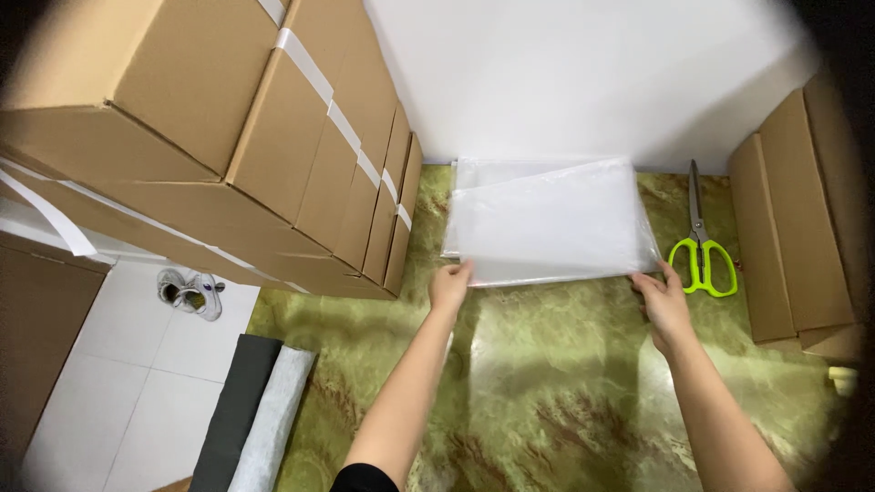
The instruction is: The person writes on a yellow sticky note attached to a cardboard box using a pencil, then places the box on a stack. They then wrap a rolled fabric item in a clear plastic bag and place it inside an empty cardboard box, closing the lid.
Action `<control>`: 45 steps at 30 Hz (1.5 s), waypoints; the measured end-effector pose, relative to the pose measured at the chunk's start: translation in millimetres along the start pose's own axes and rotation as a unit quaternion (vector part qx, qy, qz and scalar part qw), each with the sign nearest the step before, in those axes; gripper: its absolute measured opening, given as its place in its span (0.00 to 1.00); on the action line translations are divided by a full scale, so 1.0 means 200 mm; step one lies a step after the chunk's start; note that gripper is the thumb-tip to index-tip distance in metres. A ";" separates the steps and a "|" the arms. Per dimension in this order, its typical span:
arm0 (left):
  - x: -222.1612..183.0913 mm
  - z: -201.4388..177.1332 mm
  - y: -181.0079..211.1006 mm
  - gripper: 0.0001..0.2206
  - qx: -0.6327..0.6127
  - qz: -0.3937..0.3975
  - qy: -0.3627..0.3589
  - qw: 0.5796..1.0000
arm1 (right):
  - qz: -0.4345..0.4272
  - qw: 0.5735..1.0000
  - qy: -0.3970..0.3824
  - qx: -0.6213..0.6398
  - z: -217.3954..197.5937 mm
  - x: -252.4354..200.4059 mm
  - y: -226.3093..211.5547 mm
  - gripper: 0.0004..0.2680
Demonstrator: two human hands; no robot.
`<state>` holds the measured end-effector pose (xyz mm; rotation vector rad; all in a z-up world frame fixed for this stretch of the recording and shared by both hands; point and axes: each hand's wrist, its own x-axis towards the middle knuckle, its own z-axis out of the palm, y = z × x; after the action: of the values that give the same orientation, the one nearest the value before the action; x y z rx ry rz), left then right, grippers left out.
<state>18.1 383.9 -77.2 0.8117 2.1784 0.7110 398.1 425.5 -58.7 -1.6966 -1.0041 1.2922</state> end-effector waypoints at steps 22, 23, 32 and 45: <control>-1.11 -0.53 0.39 0.15 -0.088 0.412 -0.034 0.906 | -0.081 0.992 -0.029 0.089 -0.05 -0.57 0.16 0.23; -1.17 -0.53 0.40 0.14 -0.105 0.416 -0.036 0.903 | -0.077 0.993 -0.033 0.085 -0.06 -0.61 0.19 0.22; -1.59 -0.81 0.70 0.16 -0.273 0.328 -0.038 0.904 | -0.049 0.989 -0.019 0.139 -0.14 -0.97 0.07 0.28; -0.88 -0.73 -0.02 0.48 -0.185 0.128 -0.022 0.974 | 0.048 0.978 -0.006 0.202 -0.27 -1.06 0.38 0.34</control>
<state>4.8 219.5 80.7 0.9047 1.8392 1.1747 424.3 196.2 -38.7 -1.4369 -0.6177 1.4576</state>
